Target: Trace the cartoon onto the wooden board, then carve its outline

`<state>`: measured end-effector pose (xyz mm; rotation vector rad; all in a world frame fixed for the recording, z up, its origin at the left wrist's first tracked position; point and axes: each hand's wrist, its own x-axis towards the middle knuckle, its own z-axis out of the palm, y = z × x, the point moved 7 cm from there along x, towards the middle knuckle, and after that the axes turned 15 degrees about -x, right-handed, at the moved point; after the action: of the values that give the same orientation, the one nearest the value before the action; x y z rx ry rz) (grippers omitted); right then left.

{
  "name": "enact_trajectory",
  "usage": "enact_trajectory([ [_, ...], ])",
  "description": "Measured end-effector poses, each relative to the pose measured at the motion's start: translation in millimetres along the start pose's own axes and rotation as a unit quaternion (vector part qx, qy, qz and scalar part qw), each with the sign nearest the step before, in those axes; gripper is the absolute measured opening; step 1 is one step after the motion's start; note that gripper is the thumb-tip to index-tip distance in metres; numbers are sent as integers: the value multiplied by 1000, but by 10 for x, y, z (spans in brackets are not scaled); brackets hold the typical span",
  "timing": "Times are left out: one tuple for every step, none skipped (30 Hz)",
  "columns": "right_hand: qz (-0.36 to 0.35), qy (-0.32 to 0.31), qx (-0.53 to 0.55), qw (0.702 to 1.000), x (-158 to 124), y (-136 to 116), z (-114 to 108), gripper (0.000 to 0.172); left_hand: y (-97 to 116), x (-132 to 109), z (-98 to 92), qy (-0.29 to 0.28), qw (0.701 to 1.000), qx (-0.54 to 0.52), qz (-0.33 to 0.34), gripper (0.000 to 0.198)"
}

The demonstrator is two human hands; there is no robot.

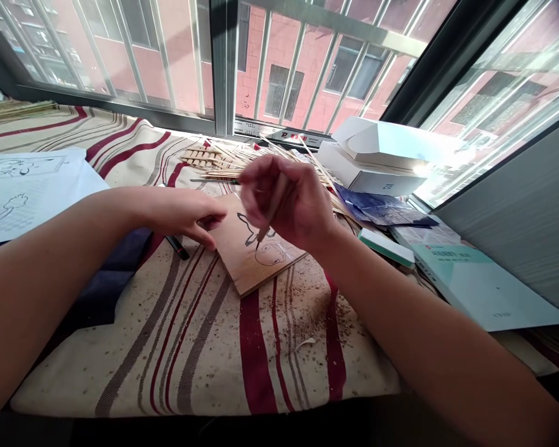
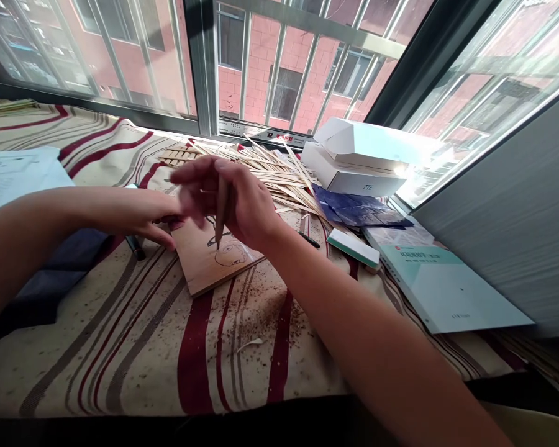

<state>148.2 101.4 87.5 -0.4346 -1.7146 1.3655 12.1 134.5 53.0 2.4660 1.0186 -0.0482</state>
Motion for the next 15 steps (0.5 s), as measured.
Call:
enact_trajectory([
  [-2,8,5,1000,14,25,7,56,-1,3,8,-12,1000,-1,-12,29],
  [-4,15,8,1000,26,41,10,60,0,8,18,-24,999,-4,-25,29],
  [-3,21,10,1000,34,51,5,63,1,12,26,-33,999,-7,-38,30],
  [-2,29,12,1000,36,51,-11,64,4,17,32,-40,998,-8,-49,30],
  [0,43,12,999,31,46,-39,64,10,22,37,-44,997,-8,-58,31],
  [5,62,10,998,18,41,-75,64,15,27,41,-48,997,-8,-63,32],
  [14,82,5,996,-1,37,-107,65,17,32,43,-50,996,-7,-68,34],
  [23,100,-1,995,-23,32,-127,65,13,35,45,-53,996,-7,-71,36],
  [29,113,-8,993,-43,26,-125,65,8,37,46,-54,996,-7,-70,37],
  [34,118,-15,992,-57,19,-97,66,-1,39,45,-54,996,-6,-66,37],
  [37,116,-23,992,-61,11,-46,65,-13,39,45,-55,997,-3,-61,36],
  [36,112,-29,993,-56,1,19,66,-27,39,46,-55,997,0,-55,35],
  [33,106,-35,993,-43,-9,89,66,-40,38,47,-55,997,4,-49,34],
  [29,102,-39,994,-25,-18,153,66,-52,37,49,-55,997,6,-46,33],
  [25,101,-41,994,-6,-24,200,66,-62,35,49,-54,997,6,-46,33],
])
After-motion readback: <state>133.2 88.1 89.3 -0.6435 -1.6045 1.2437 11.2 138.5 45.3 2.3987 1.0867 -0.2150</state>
